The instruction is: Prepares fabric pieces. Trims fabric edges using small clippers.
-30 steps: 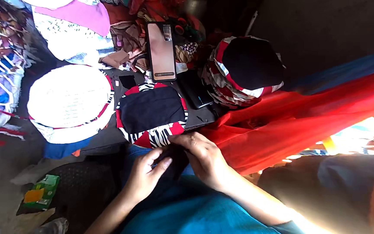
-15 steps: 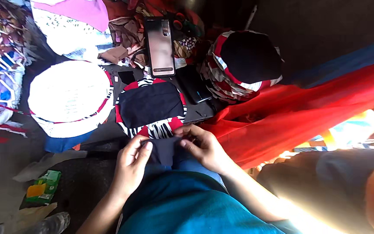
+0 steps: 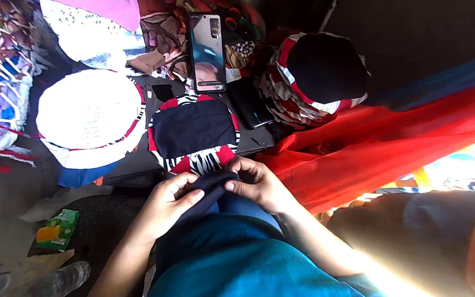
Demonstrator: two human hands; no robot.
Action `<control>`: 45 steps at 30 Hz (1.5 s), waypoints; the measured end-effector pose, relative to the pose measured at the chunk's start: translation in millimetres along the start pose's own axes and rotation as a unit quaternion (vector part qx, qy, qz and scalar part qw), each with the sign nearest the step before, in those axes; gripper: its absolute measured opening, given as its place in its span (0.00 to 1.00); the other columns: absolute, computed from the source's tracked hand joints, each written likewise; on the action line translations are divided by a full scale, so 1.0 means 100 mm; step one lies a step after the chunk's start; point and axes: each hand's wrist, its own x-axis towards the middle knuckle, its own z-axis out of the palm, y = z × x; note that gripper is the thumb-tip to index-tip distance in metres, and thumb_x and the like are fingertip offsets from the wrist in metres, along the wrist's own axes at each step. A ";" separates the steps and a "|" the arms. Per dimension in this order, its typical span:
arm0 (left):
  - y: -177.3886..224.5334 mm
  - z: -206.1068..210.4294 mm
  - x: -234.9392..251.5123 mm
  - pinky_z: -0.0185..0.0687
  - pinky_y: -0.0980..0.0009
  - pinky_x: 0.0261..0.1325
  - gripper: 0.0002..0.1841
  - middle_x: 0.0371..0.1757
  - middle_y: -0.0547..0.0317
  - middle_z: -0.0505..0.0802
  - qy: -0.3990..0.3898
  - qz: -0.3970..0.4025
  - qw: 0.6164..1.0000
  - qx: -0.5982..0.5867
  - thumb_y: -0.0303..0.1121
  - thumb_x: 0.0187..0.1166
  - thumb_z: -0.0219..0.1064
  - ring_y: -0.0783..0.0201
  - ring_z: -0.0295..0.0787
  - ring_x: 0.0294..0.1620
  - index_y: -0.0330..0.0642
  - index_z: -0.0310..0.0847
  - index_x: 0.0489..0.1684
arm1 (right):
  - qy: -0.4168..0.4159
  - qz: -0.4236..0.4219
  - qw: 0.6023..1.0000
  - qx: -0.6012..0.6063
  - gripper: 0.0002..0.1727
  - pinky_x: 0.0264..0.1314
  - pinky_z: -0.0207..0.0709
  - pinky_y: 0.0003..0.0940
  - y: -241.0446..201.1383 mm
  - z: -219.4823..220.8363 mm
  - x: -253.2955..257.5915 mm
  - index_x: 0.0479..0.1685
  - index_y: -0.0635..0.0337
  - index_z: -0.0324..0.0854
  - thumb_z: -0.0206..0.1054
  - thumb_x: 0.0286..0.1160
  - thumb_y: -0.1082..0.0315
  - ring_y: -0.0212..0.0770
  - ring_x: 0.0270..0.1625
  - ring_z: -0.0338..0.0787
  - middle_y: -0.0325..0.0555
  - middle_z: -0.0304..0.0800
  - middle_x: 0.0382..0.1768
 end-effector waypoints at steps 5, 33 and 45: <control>-0.03 -0.10 -0.08 0.84 0.86 0.53 0.06 0.44 0.84 0.93 0.030 0.046 0.998 0.021 0.37 0.83 0.66 0.87 0.87 0.46 0.53 0.89 0.47 | 0.010 0.026 0.997 0.073 0.07 0.44 0.81 0.18 0.00 -0.09 -0.03 0.34 0.51 0.81 0.68 0.72 0.76 0.19 0.36 0.87 0.26 0.89 0.31; 0.25 -0.30 -0.09 0.79 0.91 0.49 0.16 0.40 0.68 0.93 0.074 0.157 0.945 0.278 0.43 0.84 0.64 0.91 0.83 0.41 0.38 0.90 0.45 | -0.070 -0.052 0.979 -0.183 0.06 0.44 0.78 0.12 -0.28 -0.29 0.04 0.40 0.65 0.89 0.69 0.75 0.71 0.12 0.38 0.83 0.31 0.90 0.35; 0.11 -0.64 0.52 0.82 0.76 0.42 0.09 0.39 0.59 0.91 0.088 0.021 0.948 0.305 0.29 0.82 0.67 0.76 0.85 0.34 0.38 0.84 0.54 | 0.085 0.050 0.965 -0.243 0.05 0.30 0.79 0.23 -0.18 -0.34 0.71 0.45 0.62 0.87 0.71 0.76 0.72 0.26 0.28 0.83 0.41 0.90 0.39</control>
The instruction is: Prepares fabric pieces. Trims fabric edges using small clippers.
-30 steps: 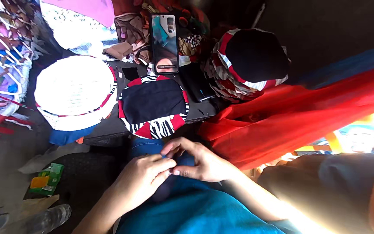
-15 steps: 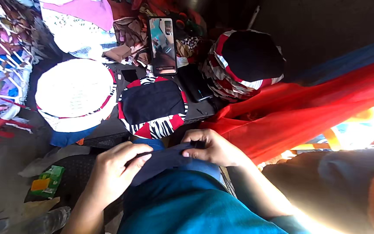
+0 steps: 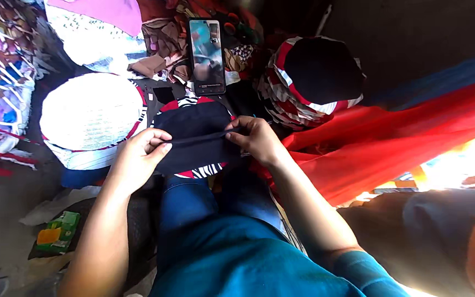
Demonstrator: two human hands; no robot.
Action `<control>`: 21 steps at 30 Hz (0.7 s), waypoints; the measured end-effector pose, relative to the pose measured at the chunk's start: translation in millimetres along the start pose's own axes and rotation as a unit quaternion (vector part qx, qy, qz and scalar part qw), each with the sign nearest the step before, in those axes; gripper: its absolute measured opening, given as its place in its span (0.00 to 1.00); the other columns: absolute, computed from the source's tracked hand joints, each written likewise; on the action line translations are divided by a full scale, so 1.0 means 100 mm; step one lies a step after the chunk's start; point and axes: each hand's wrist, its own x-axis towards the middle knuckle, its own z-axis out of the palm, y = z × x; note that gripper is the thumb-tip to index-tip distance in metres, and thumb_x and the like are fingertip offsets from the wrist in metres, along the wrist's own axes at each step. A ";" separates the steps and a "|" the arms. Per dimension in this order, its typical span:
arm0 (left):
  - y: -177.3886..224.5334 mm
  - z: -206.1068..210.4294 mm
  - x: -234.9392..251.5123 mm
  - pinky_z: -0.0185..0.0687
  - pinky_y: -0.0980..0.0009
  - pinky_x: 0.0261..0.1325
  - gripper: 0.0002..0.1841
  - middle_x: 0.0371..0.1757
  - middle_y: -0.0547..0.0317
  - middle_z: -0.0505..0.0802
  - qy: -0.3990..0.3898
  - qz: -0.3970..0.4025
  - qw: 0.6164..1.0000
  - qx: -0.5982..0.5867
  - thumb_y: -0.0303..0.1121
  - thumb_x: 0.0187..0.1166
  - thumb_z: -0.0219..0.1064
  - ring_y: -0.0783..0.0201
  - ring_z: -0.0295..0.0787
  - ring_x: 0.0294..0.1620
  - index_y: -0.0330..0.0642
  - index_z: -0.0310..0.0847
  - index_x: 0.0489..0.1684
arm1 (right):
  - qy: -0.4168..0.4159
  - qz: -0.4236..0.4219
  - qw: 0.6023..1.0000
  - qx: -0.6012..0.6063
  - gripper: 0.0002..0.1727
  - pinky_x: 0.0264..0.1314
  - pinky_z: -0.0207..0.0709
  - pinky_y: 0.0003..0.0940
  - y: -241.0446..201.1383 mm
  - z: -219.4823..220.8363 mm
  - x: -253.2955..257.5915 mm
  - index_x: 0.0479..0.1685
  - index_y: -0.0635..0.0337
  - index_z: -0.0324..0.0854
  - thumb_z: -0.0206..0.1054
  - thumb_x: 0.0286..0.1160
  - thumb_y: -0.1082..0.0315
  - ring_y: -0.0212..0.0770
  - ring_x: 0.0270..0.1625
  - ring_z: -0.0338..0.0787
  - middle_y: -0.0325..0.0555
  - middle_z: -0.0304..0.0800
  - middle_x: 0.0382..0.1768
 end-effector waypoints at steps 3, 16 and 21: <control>-0.03 0.00 0.07 0.84 0.60 0.46 0.11 0.42 0.51 0.93 -0.015 -0.040 0.998 0.044 0.29 0.84 0.67 0.62 0.89 0.38 0.37 0.83 0.59 | 0.009 0.023 0.998 -0.055 0.07 0.35 0.83 0.30 0.05 0.03 0.09 0.49 0.62 0.88 0.70 0.78 0.71 0.31 0.31 0.87 0.45 0.91 0.39; 0.00 -0.02 0.15 0.80 0.62 0.45 0.08 0.38 0.53 0.92 0.016 -0.076 0.993 0.087 0.30 0.85 0.64 0.66 0.86 0.36 0.36 0.88 0.49 | 0.052 0.036 0.987 -0.144 0.08 0.33 0.81 0.31 0.08 0.04 0.11 0.48 0.62 0.89 0.66 0.82 0.70 0.32 0.26 0.84 0.46 0.90 0.36; 0.00 -0.03 0.20 0.80 0.60 0.47 0.08 0.39 0.52 0.92 -0.002 -0.098 0.991 0.090 0.29 0.86 0.64 0.65 0.87 0.38 0.37 0.88 0.49 | 0.050 0.027 0.985 -0.165 0.08 0.36 0.81 0.34 0.08 0.04 0.12 0.48 0.62 0.90 0.68 0.81 0.68 0.34 0.29 0.86 0.47 0.92 0.38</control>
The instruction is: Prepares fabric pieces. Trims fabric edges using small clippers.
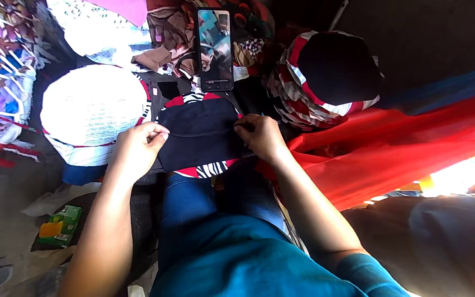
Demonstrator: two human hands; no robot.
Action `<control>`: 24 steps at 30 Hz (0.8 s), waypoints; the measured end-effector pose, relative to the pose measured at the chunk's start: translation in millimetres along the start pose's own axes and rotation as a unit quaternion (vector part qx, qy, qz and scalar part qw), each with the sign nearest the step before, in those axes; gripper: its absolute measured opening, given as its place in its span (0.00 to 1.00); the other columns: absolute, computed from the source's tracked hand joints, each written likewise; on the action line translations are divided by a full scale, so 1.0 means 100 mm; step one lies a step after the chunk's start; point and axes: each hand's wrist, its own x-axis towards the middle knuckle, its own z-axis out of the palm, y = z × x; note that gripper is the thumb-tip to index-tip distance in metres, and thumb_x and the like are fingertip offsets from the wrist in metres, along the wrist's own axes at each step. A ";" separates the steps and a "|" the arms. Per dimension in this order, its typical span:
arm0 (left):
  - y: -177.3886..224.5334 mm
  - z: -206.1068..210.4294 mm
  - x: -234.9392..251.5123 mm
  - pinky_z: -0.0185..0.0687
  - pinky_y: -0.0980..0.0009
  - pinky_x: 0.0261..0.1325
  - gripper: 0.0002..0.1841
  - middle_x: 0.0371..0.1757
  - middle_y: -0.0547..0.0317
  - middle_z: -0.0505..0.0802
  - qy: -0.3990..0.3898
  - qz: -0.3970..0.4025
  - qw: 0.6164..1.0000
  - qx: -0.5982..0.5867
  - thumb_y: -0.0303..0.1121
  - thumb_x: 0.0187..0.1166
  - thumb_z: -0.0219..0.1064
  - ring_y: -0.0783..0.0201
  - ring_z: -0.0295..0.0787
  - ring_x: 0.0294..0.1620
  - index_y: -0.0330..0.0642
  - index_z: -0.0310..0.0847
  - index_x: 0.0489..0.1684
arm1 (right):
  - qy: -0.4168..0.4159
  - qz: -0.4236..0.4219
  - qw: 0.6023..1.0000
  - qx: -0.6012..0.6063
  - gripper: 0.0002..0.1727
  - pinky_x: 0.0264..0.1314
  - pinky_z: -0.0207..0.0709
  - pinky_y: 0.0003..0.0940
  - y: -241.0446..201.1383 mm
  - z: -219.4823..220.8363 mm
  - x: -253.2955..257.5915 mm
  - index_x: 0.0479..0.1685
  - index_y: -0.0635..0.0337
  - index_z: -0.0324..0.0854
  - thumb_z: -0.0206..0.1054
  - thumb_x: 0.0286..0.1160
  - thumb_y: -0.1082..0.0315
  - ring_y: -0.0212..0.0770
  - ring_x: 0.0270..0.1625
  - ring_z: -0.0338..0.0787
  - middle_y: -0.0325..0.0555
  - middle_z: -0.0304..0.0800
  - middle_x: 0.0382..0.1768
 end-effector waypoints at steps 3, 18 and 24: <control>-0.02 -0.01 0.01 0.81 0.59 0.46 0.07 0.38 0.51 0.92 0.001 0.008 1.000 0.003 0.29 0.85 0.65 0.63 0.87 0.37 0.36 0.88 0.48 | 0.000 0.003 1.000 -0.007 0.08 0.39 0.82 0.35 0.00 0.00 0.02 0.47 0.61 0.90 0.68 0.80 0.68 0.34 0.30 0.87 0.46 0.92 0.38; -0.02 0.05 0.02 0.79 0.42 0.43 0.08 0.35 0.43 0.92 0.021 0.006 0.998 0.067 0.31 0.86 0.66 0.47 0.89 0.36 0.33 0.86 0.45 | 0.016 0.021 0.997 -0.071 0.10 0.47 0.82 0.50 -0.05 0.04 0.07 0.42 0.65 0.88 0.70 0.78 0.65 0.49 0.41 0.91 0.53 0.92 0.36; 0.03 0.05 0.01 0.79 0.39 0.44 0.09 0.38 0.41 0.90 0.039 -0.020 0.995 0.084 0.30 0.84 0.67 0.43 0.88 0.37 0.32 0.84 0.49 | 0.024 0.020 0.996 -0.082 0.09 0.44 0.82 0.49 -0.07 0.05 0.05 0.46 0.66 0.86 0.69 0.79 0.68 0.50 0.38 0.91 0.54 0.90 0.34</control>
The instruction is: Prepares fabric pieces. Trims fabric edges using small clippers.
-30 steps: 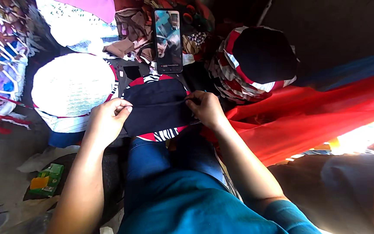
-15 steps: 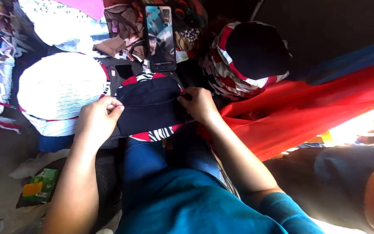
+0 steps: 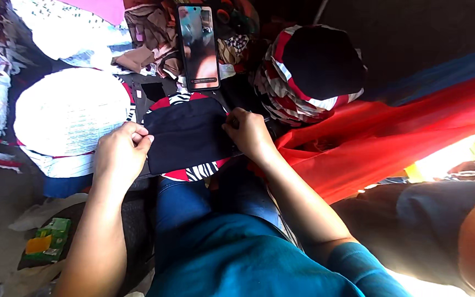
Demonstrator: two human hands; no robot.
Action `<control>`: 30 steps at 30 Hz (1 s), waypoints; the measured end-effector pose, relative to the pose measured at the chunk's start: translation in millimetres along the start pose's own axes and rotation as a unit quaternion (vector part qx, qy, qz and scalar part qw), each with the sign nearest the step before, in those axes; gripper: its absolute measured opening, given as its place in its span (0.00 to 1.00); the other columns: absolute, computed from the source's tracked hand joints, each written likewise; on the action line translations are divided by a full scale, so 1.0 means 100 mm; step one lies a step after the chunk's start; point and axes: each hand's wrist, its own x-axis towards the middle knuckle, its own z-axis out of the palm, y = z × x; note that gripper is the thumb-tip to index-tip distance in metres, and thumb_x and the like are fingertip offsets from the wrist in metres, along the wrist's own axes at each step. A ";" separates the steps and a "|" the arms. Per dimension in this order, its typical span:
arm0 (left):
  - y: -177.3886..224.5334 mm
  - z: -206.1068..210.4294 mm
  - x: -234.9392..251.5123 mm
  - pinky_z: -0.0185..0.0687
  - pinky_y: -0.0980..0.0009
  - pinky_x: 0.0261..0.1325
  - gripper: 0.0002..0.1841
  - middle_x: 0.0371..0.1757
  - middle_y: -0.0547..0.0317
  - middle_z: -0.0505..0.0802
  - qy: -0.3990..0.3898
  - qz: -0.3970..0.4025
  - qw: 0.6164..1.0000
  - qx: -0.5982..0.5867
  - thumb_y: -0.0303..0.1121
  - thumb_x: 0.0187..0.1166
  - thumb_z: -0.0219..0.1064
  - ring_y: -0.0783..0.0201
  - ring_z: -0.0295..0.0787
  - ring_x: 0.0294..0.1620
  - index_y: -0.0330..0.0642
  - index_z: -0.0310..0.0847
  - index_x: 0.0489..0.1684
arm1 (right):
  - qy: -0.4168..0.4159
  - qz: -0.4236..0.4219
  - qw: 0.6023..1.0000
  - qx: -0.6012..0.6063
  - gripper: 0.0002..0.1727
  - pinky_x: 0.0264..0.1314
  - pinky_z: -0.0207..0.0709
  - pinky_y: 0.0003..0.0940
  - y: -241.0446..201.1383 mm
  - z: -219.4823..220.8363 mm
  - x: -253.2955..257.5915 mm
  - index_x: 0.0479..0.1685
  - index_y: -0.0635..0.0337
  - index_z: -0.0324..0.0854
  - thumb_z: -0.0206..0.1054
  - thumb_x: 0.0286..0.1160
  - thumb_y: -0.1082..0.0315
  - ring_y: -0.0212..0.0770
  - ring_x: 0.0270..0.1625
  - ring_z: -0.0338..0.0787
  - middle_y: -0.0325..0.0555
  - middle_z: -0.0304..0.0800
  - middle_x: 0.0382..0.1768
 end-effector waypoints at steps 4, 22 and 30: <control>0.00 0.02 -0.07 0.80 0.37 0.56 0.15 0.54 0.37 0.89 0.054 0.056 0.997 0.020 0.35 0.89 0.59 0.38 0.88 0.53 0.34 0.82 0.63 | 0.102 -0.047 0.994 -0.011 0.11 0.44 0.86 0.51 0.03 0.08 -0.18 0.57 0.65 0.81 0.61 0.84 0.72 0.55 0.43 0.92 0.58 0.90 0.43; -0.38 0.40 -0.47 0.41 0.49 0.94 0.50 0.91 0.40 0.64 0.123 0.304 0.944 0.040 0.74 0.83 0.36 0.47 0.47 0.95 0.36 0.57 0.90 | 0.281 -0.216 0.935 0.024 0.27 0.79 0.69 0.51 0.65 0.53 -0.86 0.73 0.72 0.71 0.52 0.88 0.58 0.57 0.77 0.78 0.66 0.82 0.69; -0.57 0.75 -0.69 0.61 0.63 0.76 0.13 0.51 0.50 0.87 0.295 0.378 0.872 0.101 0.44 0.82 0.69 0.52 0.78 0.67 0.44 0.79 0.43 | 0.265 -0.280 0.914 -0.126 0.22 0.75 0.70 0.53 0.61 0.68 -0.90 0.71 0.55 0.80 0.61 0.77 0.64 0.60 0.76 0.77 0.59 0.83 0.69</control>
